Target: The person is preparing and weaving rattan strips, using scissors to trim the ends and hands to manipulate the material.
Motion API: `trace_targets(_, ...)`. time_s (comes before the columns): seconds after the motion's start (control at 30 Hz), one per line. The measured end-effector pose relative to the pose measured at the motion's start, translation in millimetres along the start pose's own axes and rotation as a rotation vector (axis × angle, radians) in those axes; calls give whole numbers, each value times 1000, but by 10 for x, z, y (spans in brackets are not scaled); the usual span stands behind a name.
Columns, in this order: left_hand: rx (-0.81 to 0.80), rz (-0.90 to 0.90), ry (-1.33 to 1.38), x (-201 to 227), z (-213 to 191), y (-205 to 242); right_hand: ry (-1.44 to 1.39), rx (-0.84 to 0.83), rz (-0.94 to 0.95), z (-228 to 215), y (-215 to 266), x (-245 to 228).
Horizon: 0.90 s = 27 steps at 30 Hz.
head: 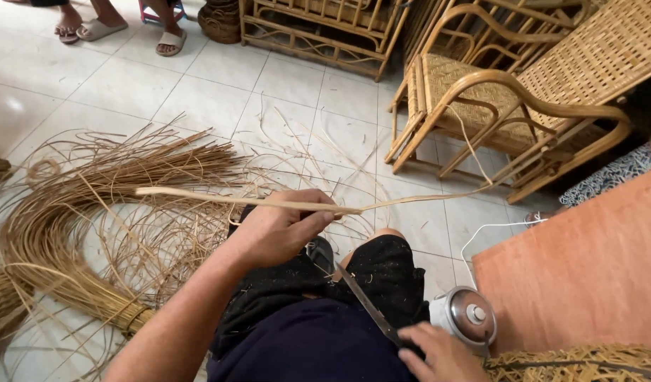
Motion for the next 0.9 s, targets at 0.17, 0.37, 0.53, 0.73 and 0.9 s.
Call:
trace_targets(0.17,-72,-3,46,142,37,43,-57,529,-602,-1245,272,-2003)
trace_targets(0.37,-126,109,278,187,121,125,211,681,-773,-1529,-108,-2526)
trace_targets(0.53,-194,189,518,24,290,124,-15,526,-752,-1588,-278,-2503)
trace_targets(0.73,-224,259,587,75,354,113,-286,361,-738,-1681,-313,-2452)
trace_targets(0.9,-226,281,713,129,297,136,-738,120,-717,-1524,-513,-2174)
Point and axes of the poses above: each hand's wrist, its own y-axis away from the middle knuckle, its own z-axis out of the palm, x = y × z, the point moved 6 cm from there along -y, towards the middle knuckle, and after that the axes turned 12 degrees about -y, right-handed, at the moved point
